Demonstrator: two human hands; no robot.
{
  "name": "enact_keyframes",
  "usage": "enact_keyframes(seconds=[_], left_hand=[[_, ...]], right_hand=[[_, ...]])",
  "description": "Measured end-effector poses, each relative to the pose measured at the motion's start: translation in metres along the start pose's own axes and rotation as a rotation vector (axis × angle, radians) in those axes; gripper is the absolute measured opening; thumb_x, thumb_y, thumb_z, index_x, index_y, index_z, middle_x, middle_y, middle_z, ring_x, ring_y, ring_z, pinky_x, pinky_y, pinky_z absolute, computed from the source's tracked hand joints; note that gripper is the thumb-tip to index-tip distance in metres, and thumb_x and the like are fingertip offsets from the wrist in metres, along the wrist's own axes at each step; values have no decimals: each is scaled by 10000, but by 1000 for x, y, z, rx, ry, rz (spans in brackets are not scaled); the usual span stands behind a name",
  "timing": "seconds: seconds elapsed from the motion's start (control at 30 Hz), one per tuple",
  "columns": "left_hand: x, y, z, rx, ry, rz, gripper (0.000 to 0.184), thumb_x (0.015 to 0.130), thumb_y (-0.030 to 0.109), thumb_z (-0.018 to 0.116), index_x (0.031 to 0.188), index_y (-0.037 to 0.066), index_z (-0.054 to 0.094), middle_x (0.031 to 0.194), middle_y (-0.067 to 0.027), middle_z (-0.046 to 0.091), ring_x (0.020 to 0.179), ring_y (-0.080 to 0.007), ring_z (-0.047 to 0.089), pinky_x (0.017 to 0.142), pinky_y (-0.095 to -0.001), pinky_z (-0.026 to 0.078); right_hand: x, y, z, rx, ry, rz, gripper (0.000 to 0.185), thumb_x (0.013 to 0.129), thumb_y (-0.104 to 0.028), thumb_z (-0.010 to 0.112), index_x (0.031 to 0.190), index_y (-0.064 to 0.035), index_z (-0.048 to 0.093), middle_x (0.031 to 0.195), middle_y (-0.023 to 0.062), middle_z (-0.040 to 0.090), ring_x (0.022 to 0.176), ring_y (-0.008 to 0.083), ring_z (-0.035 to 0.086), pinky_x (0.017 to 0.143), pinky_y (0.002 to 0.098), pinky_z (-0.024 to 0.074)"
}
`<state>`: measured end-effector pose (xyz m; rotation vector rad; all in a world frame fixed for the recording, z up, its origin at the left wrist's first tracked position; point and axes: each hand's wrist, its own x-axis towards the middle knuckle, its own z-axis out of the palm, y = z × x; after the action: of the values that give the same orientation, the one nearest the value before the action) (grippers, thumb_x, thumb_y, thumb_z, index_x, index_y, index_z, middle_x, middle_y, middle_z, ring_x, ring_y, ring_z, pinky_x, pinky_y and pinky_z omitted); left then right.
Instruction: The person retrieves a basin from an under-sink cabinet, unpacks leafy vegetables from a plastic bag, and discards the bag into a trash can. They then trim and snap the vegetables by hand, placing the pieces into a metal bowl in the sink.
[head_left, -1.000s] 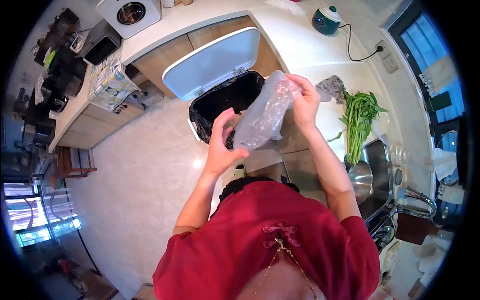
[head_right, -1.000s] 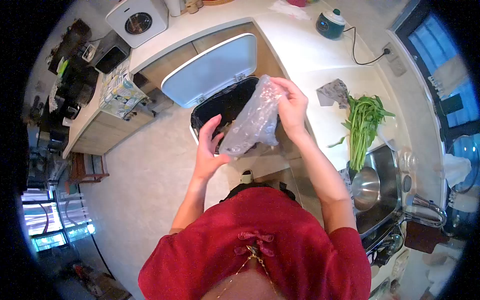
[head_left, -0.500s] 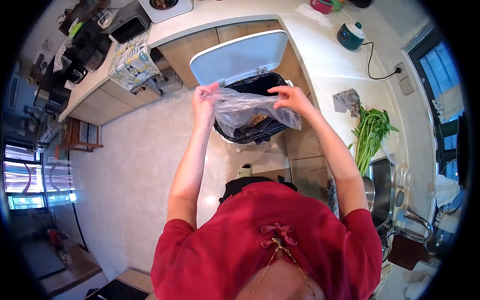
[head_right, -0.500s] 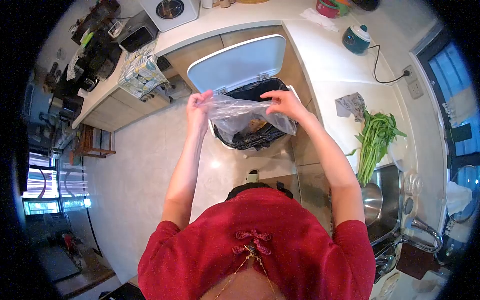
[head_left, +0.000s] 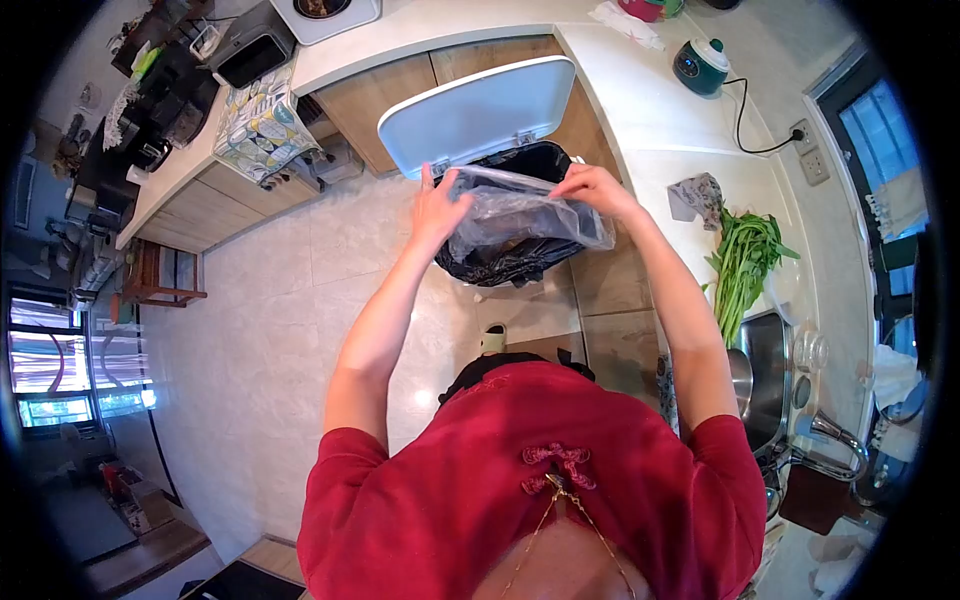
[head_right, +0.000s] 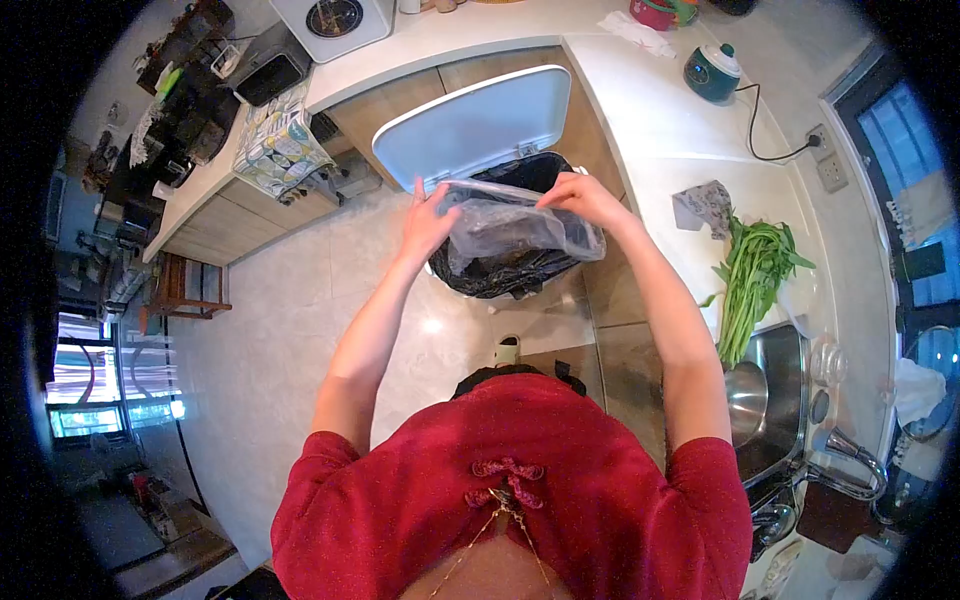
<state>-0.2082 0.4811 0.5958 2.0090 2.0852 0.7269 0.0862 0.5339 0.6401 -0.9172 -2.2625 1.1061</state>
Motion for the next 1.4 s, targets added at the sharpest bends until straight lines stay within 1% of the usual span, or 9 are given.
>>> enact_keyframes(seconds=[0.1,0.23,0.33,0.6,0.73,1.03,1.07,1.2,1.4], left_hand=[[-1,10,14,-107,110,-84,541,714,352,653,1222,236,506,1377,-309,198,1056,-429,489,839,-478,417],[-7,12,18,-174,81,-221,652,703,132,638,1289,287,399,1417,-264,123,1085,-426,468,840,-493,411],[-10,3,21,30,-274,-137,879,682,-37,555,1354,407,205,1467,-148,50,1263,-385,286,924,-565,316],[14,9,-8,1,-524,-93,1238,498,91,798,1385,383,-15,1475,-120,-48,1317,-386,175,970,-603,246],[14,-13,40,299,-738,-185,1311,453,198,859,1378,391,-50,1474,-104,-85,1323,-387,146,971,-617,237],[18,-17,64,-191,-475,-147,1171,525,215,825,1404,265,54,1460,-184,24,1319,-330,209,1012,-523,256],[12,-23,75,-331,-368,-90,961,576,212,794,1374,248,259,1427,-241,139,1311,-320,239,1027,-388,280],[0,-17,81,-504,-237,-69,450,689,167,698,1126,218,603,1341,-268,330,1283,-306,309,998,-324,315],[-23,-1,75,-517,143,-278,418,714,95,664,1117,103,551,1171,-182,495,1027,-282,532,891,-332,412]], right_hand=[[7,1,12,-327,-58,-19,304,717,40,587,937,-144,683,783,87,500,773,226,529,692,324,448],[3,-3,22,-635,11,187,481,727,8,561,1139,-240,571,982,146,460,892,312,547,756,400,446],[3,11,24,-959,29,489,842,743,9,533,1363,-410,145,1057,150,435,878,347,565,729,438,461],[36,22,4,-917,18,601,889,750,-22,561,1364,-438,69,1127,151,426,901,329,573,714,438,461],[40,58,25,-960,-311,703,918,740,-128,635,1372,-427,41,1362,155,287,1075,326,524,791,442,453],[38,64,23,-939,-195,648,784,774,-57,544,1373,-392,164,1280,172,359,1004,314,553,805,424,454],[33,71,29,-893,-137,597,759,764,-48,539,1362,-386,215,1194,169,395,977,322,557,797,427,458],[19,77,45,-743,-48,566,643,732,-50,577,1284,-335,412,1220,168,373,957,357,549,800,450,459],[1,110,45,-486,317,358,435,685,-29,643,1087,-193,602,1209,201,440,899,370,567,814,418,465]])
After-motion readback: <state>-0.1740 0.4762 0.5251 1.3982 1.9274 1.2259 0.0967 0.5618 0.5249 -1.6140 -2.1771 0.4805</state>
